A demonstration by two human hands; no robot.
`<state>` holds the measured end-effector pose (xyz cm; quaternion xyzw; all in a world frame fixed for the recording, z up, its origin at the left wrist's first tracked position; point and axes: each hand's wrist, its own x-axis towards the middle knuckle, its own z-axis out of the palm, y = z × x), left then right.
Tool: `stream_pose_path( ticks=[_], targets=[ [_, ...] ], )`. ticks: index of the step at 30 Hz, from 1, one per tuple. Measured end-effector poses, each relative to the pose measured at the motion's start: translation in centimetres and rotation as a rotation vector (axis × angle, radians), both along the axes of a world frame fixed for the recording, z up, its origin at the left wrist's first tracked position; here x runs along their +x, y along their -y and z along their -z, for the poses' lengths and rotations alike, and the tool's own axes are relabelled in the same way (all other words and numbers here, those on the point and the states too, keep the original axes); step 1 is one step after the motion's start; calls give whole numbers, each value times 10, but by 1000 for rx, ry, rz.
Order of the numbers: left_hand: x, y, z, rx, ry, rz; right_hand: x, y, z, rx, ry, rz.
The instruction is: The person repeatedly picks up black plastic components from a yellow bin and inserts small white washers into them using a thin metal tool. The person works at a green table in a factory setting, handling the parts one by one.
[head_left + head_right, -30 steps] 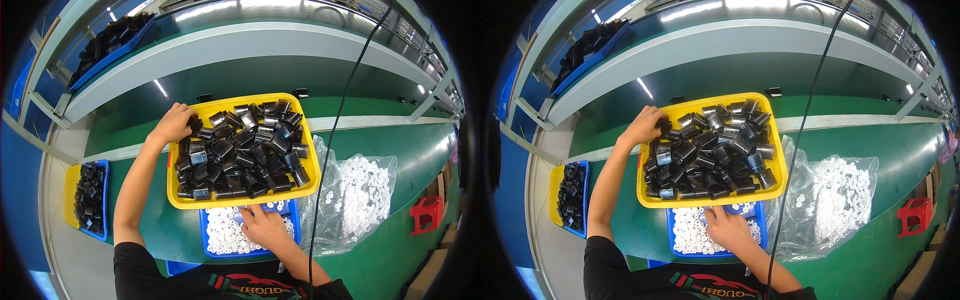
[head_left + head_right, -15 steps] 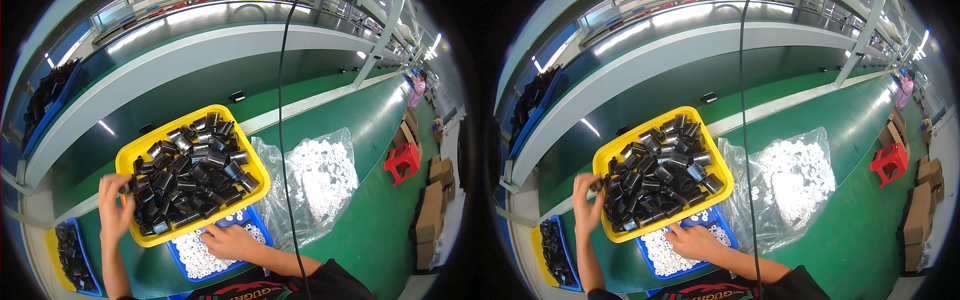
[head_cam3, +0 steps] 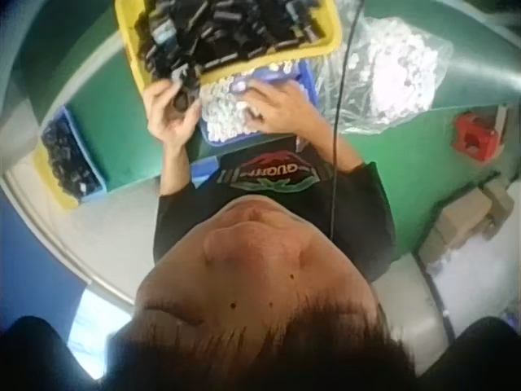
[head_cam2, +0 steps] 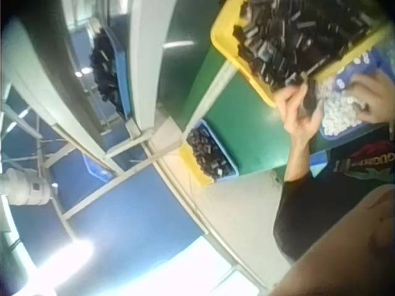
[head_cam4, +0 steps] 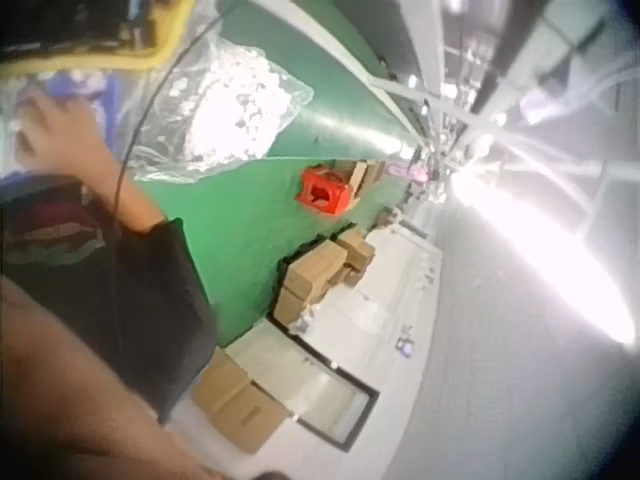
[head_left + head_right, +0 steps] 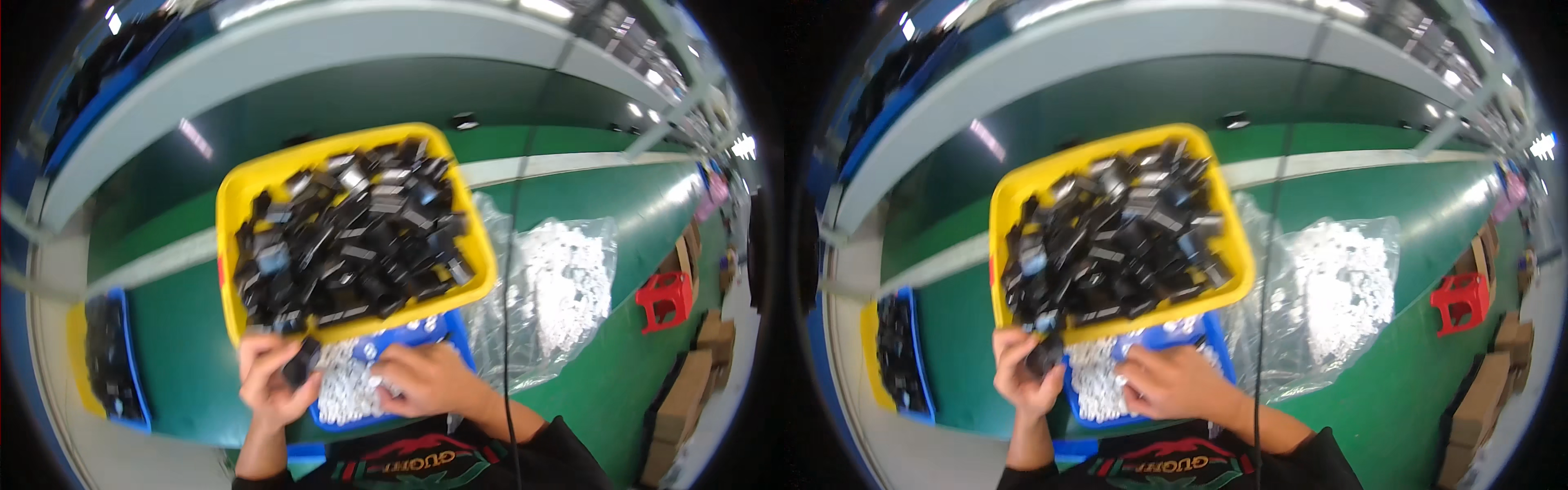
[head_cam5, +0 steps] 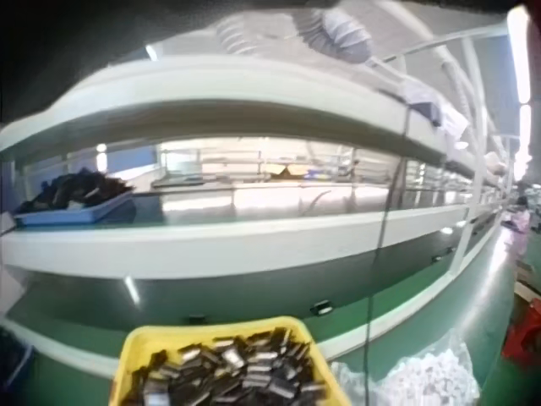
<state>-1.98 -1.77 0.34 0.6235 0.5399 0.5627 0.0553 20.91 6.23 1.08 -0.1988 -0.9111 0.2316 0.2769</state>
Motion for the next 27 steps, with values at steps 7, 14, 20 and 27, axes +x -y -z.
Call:
stream_pose_path(
  ticks=[7, 14, 20, 27],
  targets=[
    [6, -8, -1, -202, 543, 517, 2, -2, -16, -178, -119, 104],
    [1, -13, 20, -235, 841, 792, -13, 5, -26, -267, -260, 81],
    [13, -7, 11, -362, 992, 644, -23, 2, -26, -276, -271, 65],
    [-3, -9, 13, -253, 952, 833, -27, 6, -23, -311, -296, 58]
  ],
)
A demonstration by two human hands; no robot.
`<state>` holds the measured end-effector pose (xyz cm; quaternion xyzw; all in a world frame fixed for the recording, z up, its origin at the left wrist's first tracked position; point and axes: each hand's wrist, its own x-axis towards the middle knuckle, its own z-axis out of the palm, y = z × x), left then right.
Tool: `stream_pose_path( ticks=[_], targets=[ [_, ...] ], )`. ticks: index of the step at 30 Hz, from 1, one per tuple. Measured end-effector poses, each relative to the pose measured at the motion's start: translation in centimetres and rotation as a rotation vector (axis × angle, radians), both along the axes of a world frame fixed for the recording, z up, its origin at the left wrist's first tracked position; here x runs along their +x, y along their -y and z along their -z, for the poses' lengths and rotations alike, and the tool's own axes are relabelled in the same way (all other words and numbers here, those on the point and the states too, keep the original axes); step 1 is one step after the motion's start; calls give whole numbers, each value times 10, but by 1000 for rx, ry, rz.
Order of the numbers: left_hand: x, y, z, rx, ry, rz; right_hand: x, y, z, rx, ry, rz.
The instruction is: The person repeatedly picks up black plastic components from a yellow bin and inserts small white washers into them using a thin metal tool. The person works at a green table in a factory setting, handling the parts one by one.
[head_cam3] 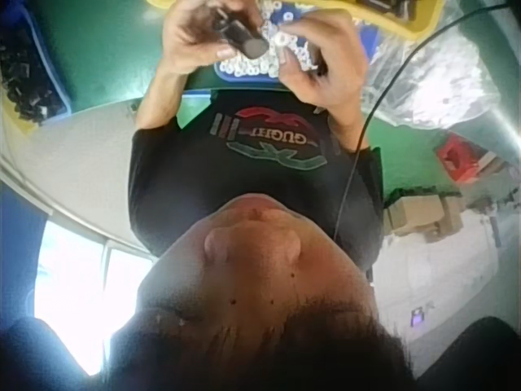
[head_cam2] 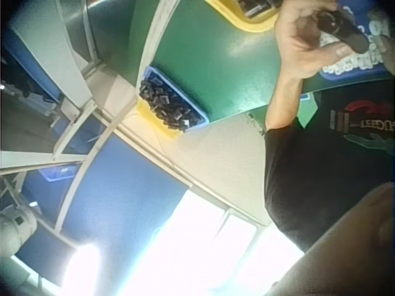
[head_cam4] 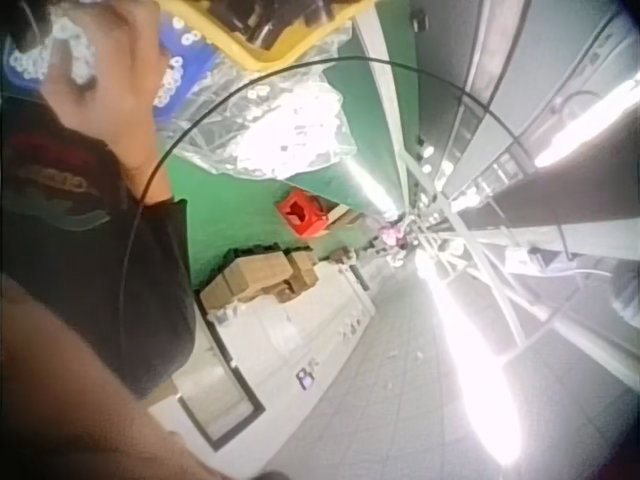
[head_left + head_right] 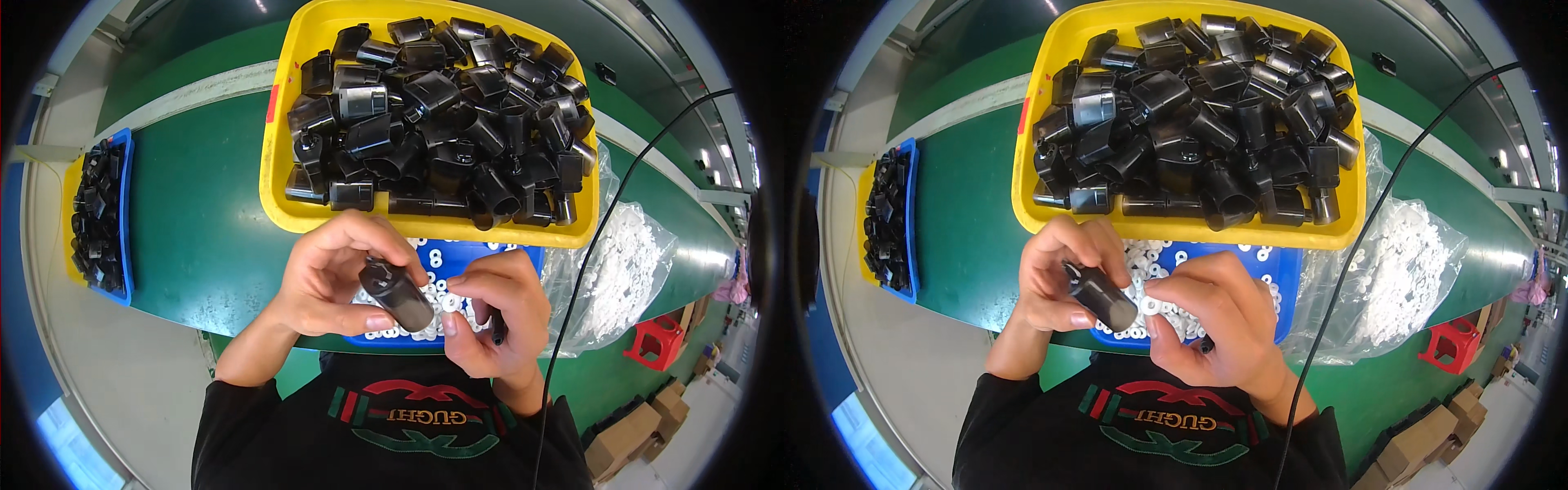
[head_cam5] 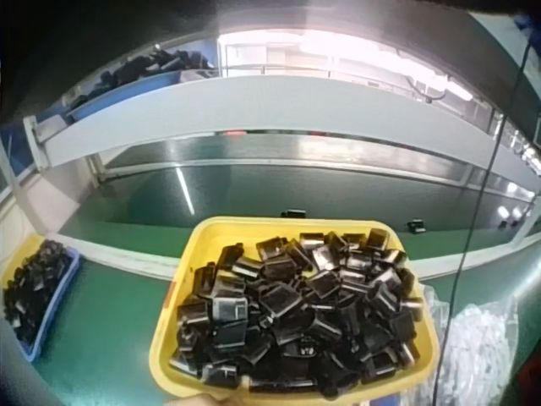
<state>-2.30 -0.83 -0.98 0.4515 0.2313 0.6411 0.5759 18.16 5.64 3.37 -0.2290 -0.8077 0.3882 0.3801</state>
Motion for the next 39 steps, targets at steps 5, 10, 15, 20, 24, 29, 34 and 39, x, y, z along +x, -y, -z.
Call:
stream_pose_path(
  ticks=[5, 10, 15, 20, 24, 29, 34, 39],
  targets=[
    [5, 3, -3, -176, 234, 13, 2, -1, -4, -61, -30, 27],
    [9, -4, 7, -11, 100, -56, -3, -3, -20, -5, -52, 0],
    [11, -2, 10, 26, 112, -42, -14, -4, -17, 179, 12, -26],
    [13, -1, 11, 35, 75, -109, -13, -5, -15, 204, 106, -18],
    [13, -2, 12, 37, 34, -98, -9, -4, -10, 213, 136, -17],
    [6, -2, 9, 21, -112, -86, -10, -4, -6, 157, 97, -31],
    [8, 4, -3, -113, -46, 60, -4, -8, -3, 56, 63, -132],
    [-4, 4, 0, -52, -211, 182, 2, -11, -12, -7, 117, -171]
  ],
)
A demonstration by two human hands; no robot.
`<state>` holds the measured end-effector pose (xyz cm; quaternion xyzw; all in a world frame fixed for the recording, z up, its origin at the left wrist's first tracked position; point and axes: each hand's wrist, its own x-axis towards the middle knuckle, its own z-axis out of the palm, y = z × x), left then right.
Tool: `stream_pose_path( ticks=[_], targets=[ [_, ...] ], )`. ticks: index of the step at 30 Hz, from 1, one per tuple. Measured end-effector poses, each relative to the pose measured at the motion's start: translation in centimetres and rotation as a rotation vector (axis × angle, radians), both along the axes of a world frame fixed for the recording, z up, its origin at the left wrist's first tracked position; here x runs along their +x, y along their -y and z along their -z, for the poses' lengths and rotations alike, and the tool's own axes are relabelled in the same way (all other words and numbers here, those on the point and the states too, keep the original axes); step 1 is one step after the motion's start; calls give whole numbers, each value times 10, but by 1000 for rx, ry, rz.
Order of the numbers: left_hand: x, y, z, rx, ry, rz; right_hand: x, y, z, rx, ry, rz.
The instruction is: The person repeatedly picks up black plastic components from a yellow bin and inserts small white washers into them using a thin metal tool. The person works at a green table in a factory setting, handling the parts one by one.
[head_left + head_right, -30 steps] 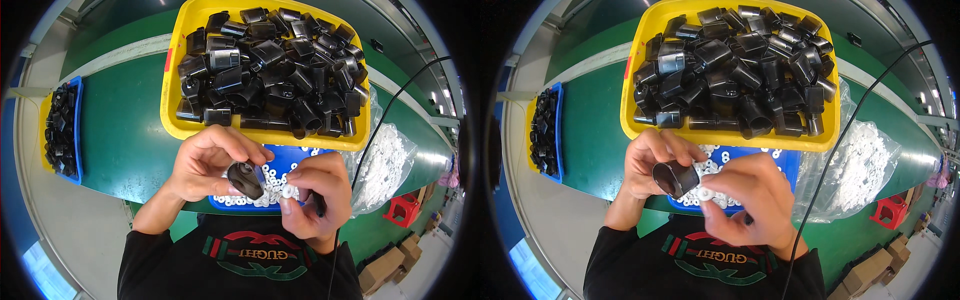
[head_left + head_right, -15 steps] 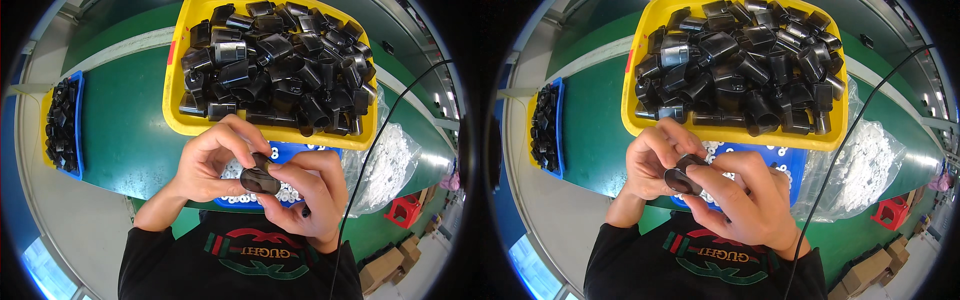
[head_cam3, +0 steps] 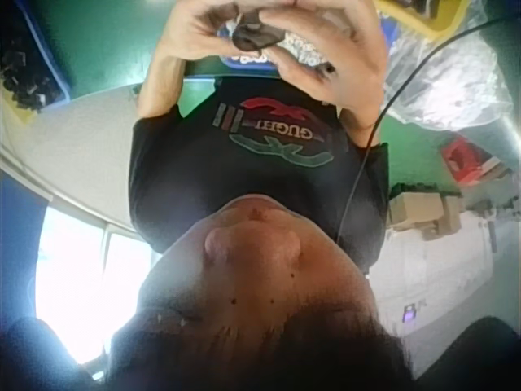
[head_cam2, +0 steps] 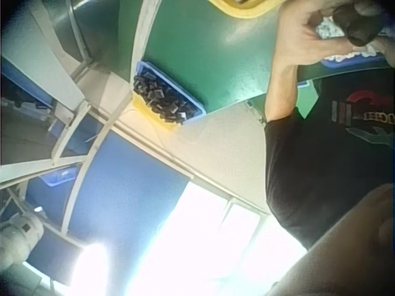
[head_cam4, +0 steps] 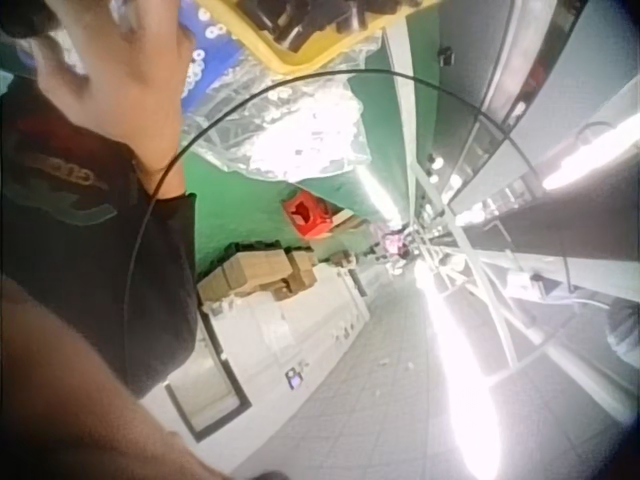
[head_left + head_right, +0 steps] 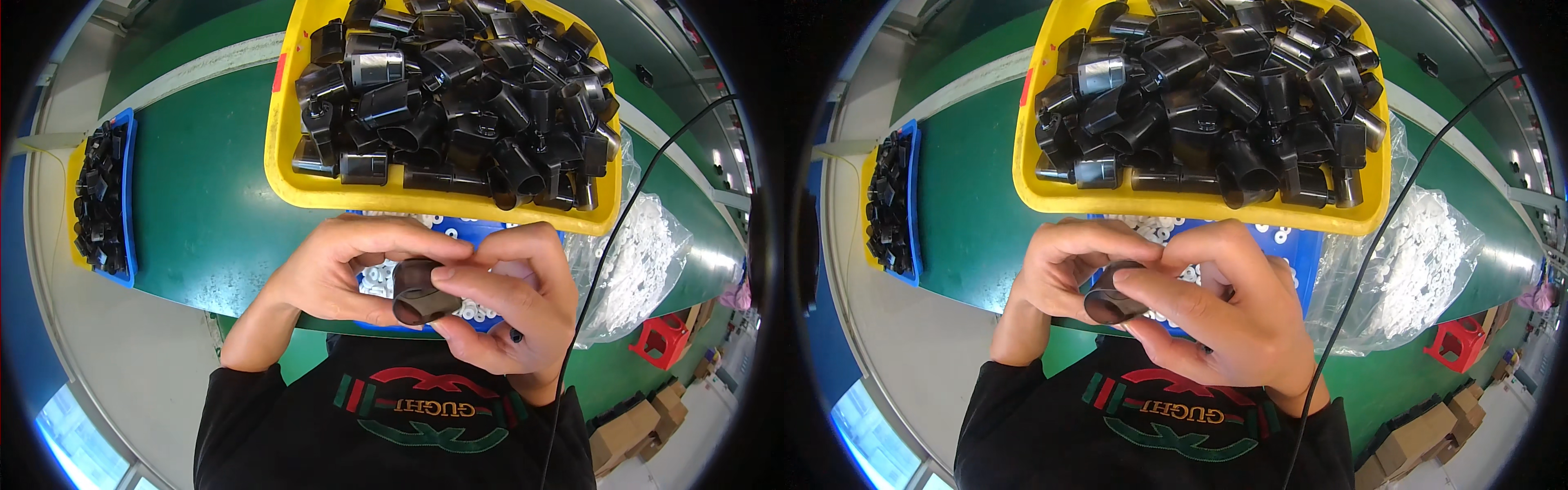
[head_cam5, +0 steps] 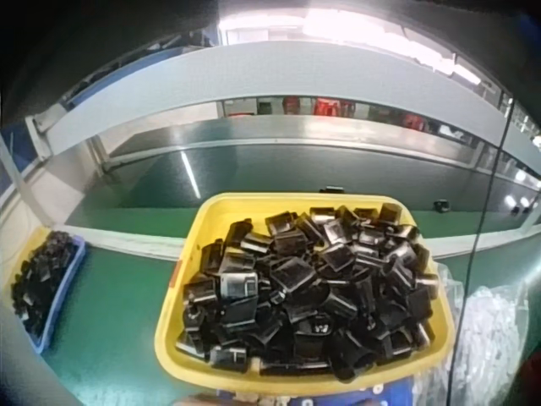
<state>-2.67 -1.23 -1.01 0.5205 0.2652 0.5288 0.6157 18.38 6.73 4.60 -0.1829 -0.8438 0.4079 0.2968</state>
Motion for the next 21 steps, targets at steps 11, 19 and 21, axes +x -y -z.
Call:
stream_pose_path(
  ticks=[11, 19, 21],
  targets=[
    [15, -1, 8, 77, 131, -221, -14, 12, 10, 111, 4, 111],
    [5, -4, -1, 108, -5, -132, -10, 11, 4, 97, -137, 71],
    [-1, -4, -5, 94, -37, -91, -10, 10, 11, 84, -85, 48]
  ],
)
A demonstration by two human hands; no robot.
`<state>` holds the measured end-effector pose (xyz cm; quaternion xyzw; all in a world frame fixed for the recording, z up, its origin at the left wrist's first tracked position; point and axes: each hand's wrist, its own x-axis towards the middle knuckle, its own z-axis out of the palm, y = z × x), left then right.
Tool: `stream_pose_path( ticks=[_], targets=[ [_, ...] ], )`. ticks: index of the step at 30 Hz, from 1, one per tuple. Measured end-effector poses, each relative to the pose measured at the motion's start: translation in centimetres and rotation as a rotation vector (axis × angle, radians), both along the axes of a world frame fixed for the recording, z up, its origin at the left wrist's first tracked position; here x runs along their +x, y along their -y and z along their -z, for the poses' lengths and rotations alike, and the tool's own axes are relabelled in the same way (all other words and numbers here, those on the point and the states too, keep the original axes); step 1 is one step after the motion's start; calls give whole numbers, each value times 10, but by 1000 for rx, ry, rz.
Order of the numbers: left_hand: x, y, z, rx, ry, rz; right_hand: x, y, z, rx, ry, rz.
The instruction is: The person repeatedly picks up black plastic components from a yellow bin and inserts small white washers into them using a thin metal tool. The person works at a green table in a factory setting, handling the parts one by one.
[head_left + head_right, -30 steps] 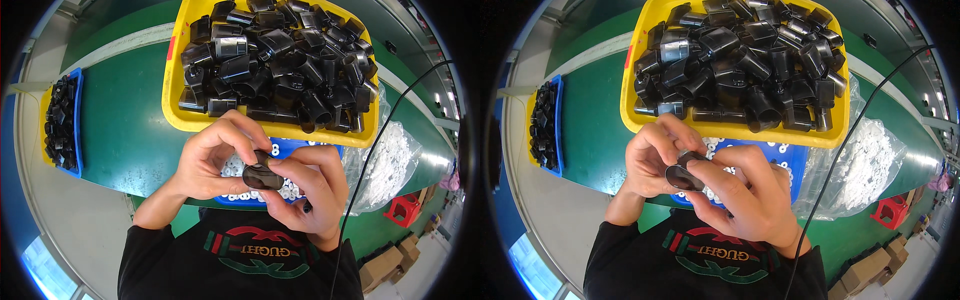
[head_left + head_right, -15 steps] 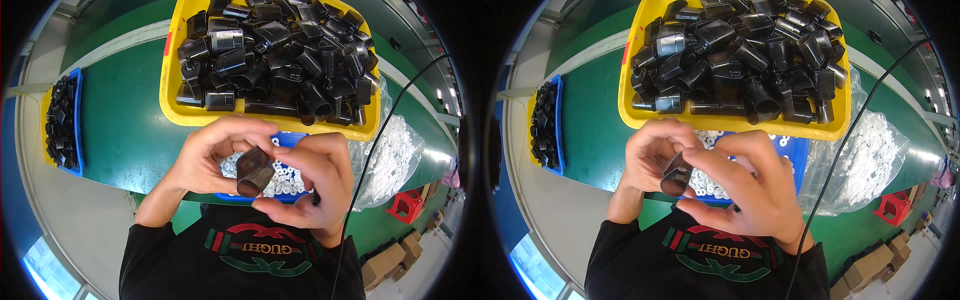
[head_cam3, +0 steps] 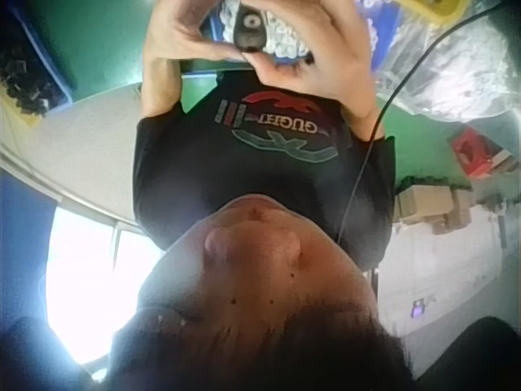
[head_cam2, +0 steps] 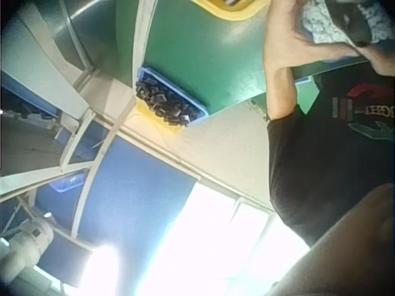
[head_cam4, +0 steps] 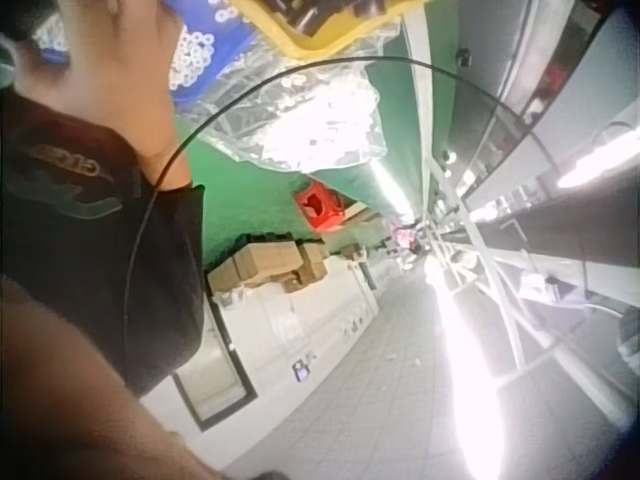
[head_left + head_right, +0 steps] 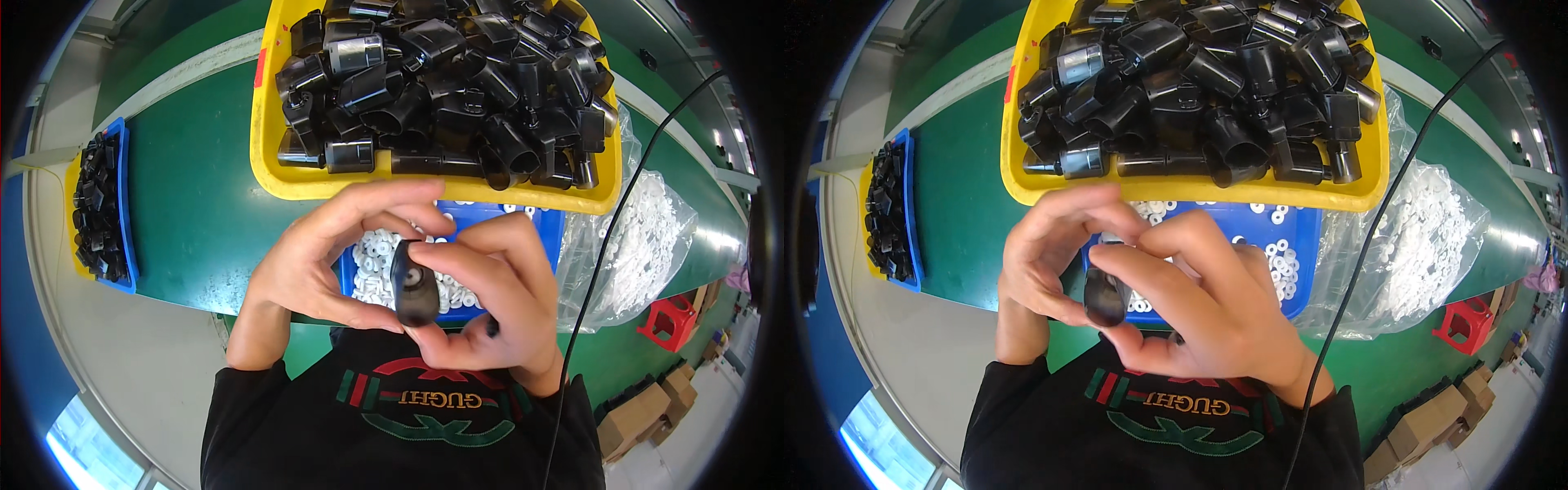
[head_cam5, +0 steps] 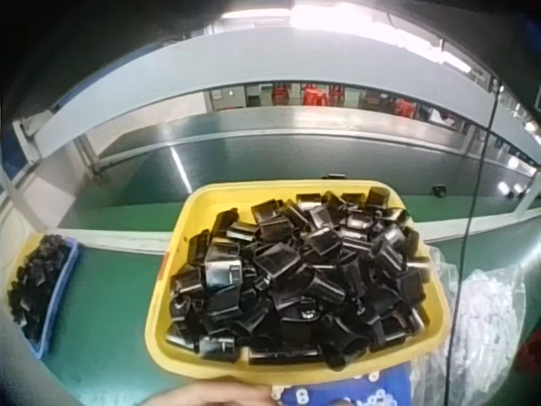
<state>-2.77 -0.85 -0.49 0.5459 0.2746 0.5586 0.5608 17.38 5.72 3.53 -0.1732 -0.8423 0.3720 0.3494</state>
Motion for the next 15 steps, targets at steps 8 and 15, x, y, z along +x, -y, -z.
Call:
stream_pose_path(
  ticks=[8, 15],
  targets=[
    [0, 4, -3, -122, -65, -29, -2, 2, 6, -103, -23, -39],
    [4, 4, -6, 47, -333, -210, 14, -14, -14, -306, -553, -165]
  ],
)
